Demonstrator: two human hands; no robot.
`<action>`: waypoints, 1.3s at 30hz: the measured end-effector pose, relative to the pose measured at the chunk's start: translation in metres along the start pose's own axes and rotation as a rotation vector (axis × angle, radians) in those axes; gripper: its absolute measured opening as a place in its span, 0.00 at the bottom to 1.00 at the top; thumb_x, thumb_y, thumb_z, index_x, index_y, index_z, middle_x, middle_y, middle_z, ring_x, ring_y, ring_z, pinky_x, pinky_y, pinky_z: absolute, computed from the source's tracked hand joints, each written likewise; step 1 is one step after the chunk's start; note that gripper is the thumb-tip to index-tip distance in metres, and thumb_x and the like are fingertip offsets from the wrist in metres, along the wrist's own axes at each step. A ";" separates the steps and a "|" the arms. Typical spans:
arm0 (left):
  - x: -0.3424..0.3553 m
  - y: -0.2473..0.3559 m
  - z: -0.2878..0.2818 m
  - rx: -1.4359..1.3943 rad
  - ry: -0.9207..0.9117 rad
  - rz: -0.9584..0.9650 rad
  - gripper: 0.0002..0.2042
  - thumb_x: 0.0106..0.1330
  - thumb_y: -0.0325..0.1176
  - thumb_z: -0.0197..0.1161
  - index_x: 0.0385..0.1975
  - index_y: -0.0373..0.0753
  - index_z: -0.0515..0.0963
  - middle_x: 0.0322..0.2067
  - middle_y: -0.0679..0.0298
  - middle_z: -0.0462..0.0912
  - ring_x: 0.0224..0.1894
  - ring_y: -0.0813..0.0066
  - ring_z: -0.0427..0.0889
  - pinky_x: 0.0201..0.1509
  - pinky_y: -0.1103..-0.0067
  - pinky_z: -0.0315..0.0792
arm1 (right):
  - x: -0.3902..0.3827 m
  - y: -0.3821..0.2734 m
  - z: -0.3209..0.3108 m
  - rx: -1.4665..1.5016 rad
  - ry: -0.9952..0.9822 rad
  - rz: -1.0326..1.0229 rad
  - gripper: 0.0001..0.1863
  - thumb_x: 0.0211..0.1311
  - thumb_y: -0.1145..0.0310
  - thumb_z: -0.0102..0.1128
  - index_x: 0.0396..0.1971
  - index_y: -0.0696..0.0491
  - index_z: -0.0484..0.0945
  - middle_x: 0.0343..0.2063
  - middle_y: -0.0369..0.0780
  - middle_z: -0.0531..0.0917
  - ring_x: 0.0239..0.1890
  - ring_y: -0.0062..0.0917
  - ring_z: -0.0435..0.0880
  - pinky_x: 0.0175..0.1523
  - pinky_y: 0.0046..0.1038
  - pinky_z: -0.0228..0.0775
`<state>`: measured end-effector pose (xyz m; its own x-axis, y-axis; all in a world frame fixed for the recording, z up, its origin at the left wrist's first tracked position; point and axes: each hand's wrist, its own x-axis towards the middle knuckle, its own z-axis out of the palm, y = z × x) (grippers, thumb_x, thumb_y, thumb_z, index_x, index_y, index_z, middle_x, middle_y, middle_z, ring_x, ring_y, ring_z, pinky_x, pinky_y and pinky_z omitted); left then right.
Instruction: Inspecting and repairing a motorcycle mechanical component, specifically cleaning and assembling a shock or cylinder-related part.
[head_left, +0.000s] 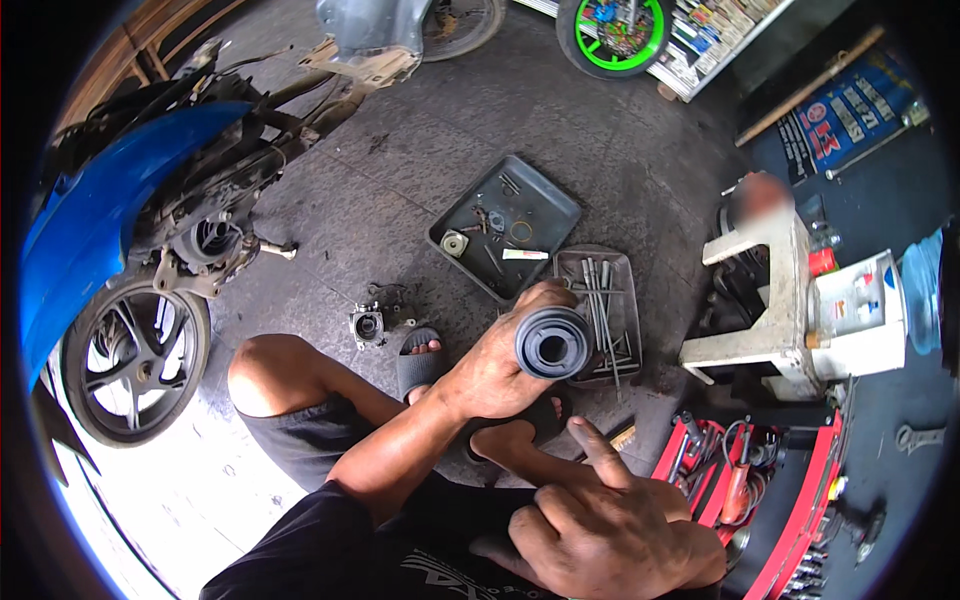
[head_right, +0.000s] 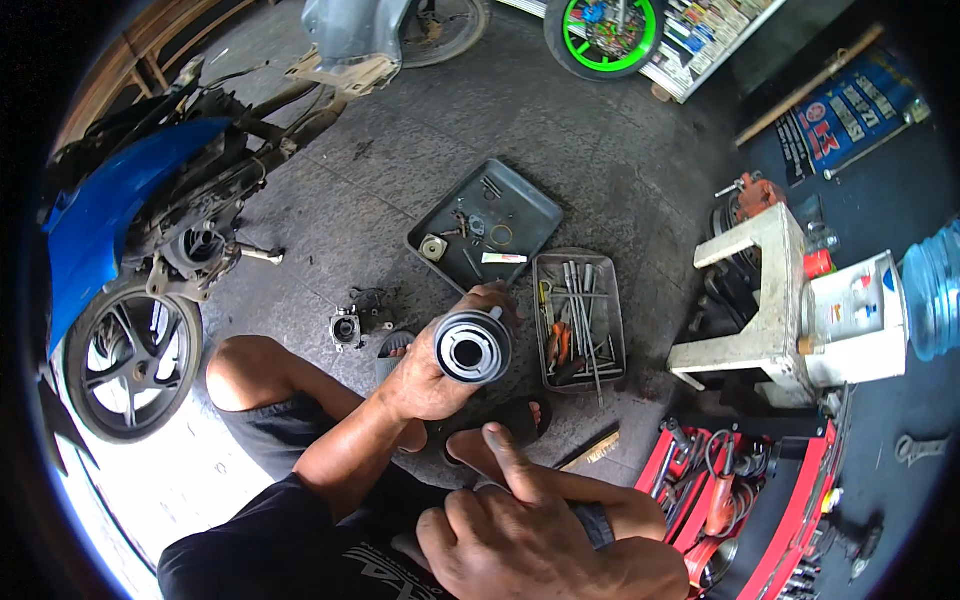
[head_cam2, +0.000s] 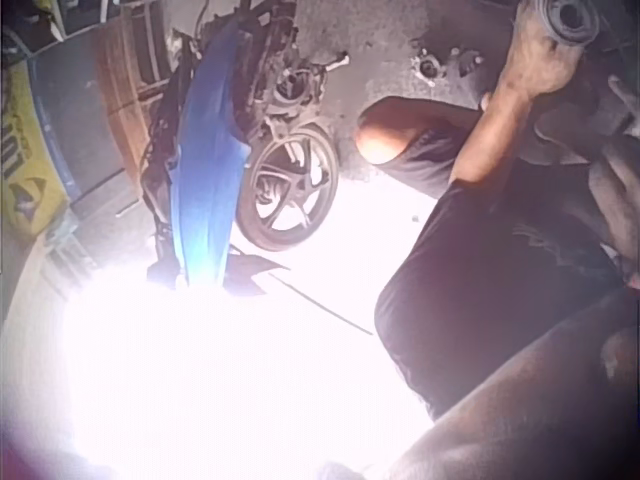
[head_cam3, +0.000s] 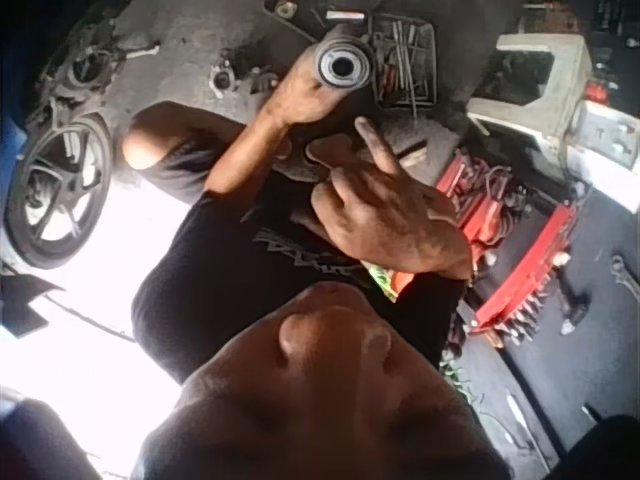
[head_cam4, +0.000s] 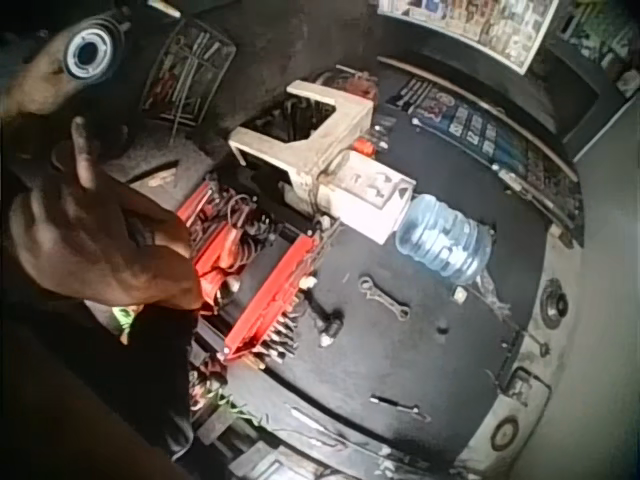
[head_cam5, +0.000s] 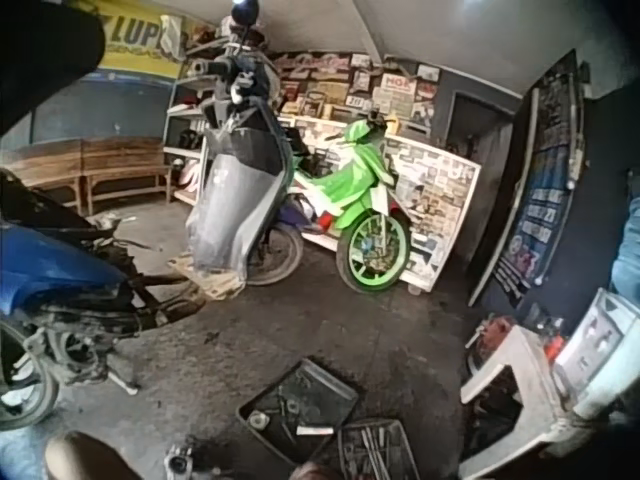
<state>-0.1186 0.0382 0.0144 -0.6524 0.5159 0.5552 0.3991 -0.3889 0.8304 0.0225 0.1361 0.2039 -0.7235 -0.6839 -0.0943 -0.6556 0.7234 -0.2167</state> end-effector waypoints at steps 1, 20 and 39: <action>0.002 -0.001 0.000 0.035 -0.007 0.111 0.16 0.64 0.32 0.63 0.49 0.33 0.74 0.48 0.55 0.75 0.57 0.55 0.71 0.68 0.56 0.60 | -0.001 0.001 0.002 -0.002 -0.006 -0.015 0.18 0.63 0.55 0.66 0.33 0.58 0.79 0.38 0.45 0.82 0.46 0.35 0.85 0.75 0.55 0.51; 0.016 0.017 -0.002 0.066 0.126 0.194 0.15 0.60 0.31 0.65 0.44 0.33 0.76 0.43 0.55 0.77 0.51 0.52 0.75 0.61 0.61 0.66 | 0.010 -0.012 0.001 0.112 0.193 0.057 0.22 0.57 0.54 0.72 0.17 0.52 0.73 0.20 0.40 0.76 0.28 0.27 0.81 0.73 0.60 0.53; -0.005 -0.004 0.018 0.689 0.386 0.194 0.14 0.48 0.36 0.73 0.32 0.42 0.76 0.31 0.66 0.78 0.47 0.63 0.77 0.66 0.48 0.56 | 0.057 0.003 0.043 0.904 0.670 0.522 0.21 0.59 0.57 0.67 0.16 0.54 0.70 0.15 0.31 0.71 0.19 0.15 0.64 0.34 0.23 0.64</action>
<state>-0.1058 0.0509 0.0094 -0.6569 0.1393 0.7410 0.7527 0.1780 0.6339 -0.0113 0.0953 0.1558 -0.9954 0.0420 0.0864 -0.0634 0.3877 -0.9196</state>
